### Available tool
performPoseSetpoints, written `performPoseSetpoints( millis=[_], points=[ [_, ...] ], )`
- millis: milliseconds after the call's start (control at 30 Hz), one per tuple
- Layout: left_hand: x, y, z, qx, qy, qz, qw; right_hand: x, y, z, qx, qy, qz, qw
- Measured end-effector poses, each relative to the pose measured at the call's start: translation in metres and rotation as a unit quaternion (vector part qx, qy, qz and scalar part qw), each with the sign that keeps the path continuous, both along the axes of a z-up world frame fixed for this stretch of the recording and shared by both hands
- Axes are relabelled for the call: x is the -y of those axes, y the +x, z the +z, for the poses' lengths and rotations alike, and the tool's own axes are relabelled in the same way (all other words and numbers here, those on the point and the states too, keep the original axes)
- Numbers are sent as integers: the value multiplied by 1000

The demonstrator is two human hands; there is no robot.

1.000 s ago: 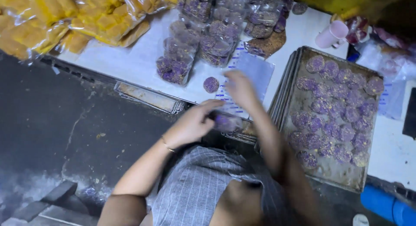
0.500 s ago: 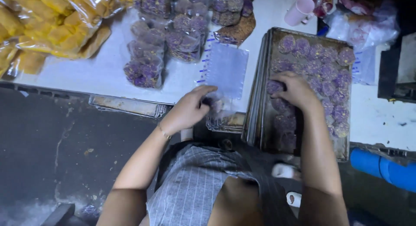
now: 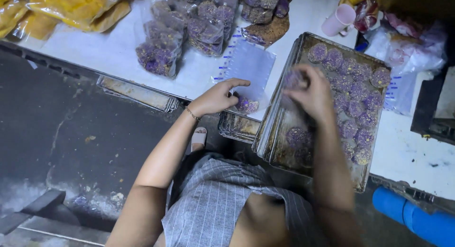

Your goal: Packing individual purple cookies from a metal tray into small plastic bags at a production table.

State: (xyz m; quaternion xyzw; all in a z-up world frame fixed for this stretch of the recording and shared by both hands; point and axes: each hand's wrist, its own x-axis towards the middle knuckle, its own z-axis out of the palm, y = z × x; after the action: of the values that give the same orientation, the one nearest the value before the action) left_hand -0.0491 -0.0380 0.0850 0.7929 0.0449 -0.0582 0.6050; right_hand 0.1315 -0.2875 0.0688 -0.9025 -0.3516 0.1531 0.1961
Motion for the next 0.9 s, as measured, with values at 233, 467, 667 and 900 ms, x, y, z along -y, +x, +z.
performPoseSetpoints(
  millis=[233, 467, 667, 900],
  points=[
    [-9, 16, -64, 29, -110, 40, 993, -86, -46, -55, -49, 112, 273, 954],
    [-21, 12, -38, -3, 96, 66, 993, -103, -65, 8, -21, -127, 264, 956],
    [-56, 7, -66, 145, 161, 97, 971, -110, -61, -39, 168, -93, 221, 956],
    [-66, 25, -128, 190, 389, -12, 901, -64, -103, 4, 104, 170, 117, 973]
  ],
)
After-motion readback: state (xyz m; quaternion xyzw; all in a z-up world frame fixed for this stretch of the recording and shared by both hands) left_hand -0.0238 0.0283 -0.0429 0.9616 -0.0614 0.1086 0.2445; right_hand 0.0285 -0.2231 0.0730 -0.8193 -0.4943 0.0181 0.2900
